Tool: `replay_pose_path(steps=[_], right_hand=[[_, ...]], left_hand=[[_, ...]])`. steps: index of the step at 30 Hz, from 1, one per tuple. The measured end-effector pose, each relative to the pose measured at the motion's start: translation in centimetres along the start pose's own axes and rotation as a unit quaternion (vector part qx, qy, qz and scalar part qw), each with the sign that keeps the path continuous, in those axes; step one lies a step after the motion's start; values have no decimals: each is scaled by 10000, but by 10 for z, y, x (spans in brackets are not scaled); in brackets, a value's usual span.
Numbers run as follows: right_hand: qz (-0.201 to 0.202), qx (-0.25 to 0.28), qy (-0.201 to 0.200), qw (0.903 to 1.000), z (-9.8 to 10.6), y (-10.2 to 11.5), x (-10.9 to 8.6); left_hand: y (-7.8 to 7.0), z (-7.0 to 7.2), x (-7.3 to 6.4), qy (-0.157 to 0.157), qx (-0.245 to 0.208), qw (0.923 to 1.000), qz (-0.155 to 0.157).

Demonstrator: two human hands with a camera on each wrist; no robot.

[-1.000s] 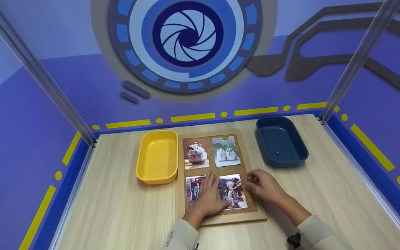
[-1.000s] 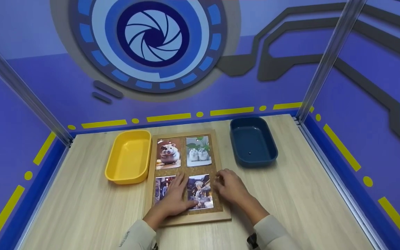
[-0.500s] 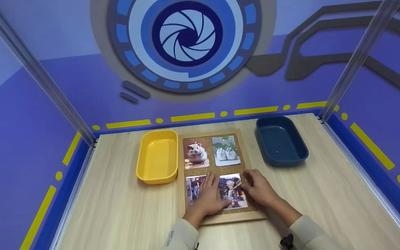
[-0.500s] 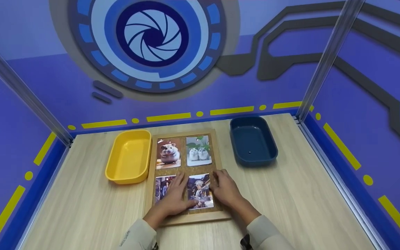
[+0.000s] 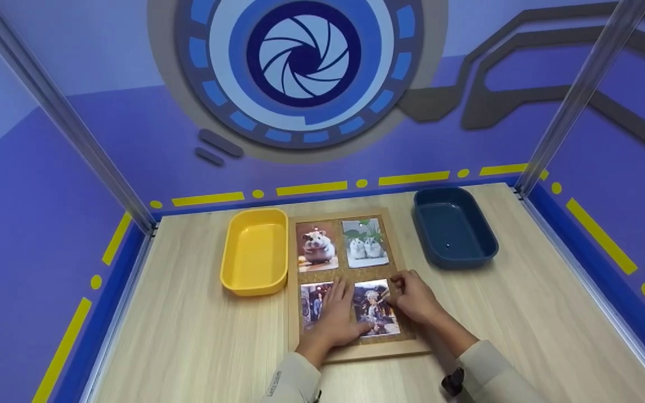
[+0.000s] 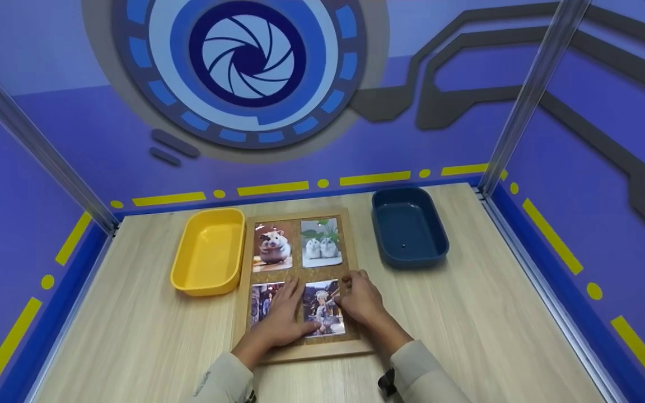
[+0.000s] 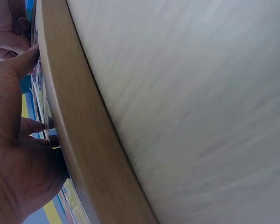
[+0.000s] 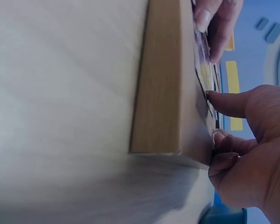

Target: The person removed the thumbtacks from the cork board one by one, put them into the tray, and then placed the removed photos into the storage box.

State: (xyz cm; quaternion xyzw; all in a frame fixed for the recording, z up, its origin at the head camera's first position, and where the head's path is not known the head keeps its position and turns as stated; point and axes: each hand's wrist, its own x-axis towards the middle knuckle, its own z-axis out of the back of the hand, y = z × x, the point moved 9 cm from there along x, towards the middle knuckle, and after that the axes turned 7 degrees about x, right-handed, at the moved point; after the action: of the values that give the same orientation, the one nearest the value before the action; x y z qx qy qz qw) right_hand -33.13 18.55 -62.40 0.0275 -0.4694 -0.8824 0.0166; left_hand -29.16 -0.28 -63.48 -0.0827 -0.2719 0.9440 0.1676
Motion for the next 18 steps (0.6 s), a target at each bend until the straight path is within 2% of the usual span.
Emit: replay_pose_path(steps=[12, 18], right_hand=[[-315, -118, -81, 9994, -5, 3, 3], [-488, -97, -162, 9986, -2, 1, 4]], left_hand=[[5, -3, 1, -33, 155, 9999, 33], [2, -4, 2, -43, 181, 9998, -8]])
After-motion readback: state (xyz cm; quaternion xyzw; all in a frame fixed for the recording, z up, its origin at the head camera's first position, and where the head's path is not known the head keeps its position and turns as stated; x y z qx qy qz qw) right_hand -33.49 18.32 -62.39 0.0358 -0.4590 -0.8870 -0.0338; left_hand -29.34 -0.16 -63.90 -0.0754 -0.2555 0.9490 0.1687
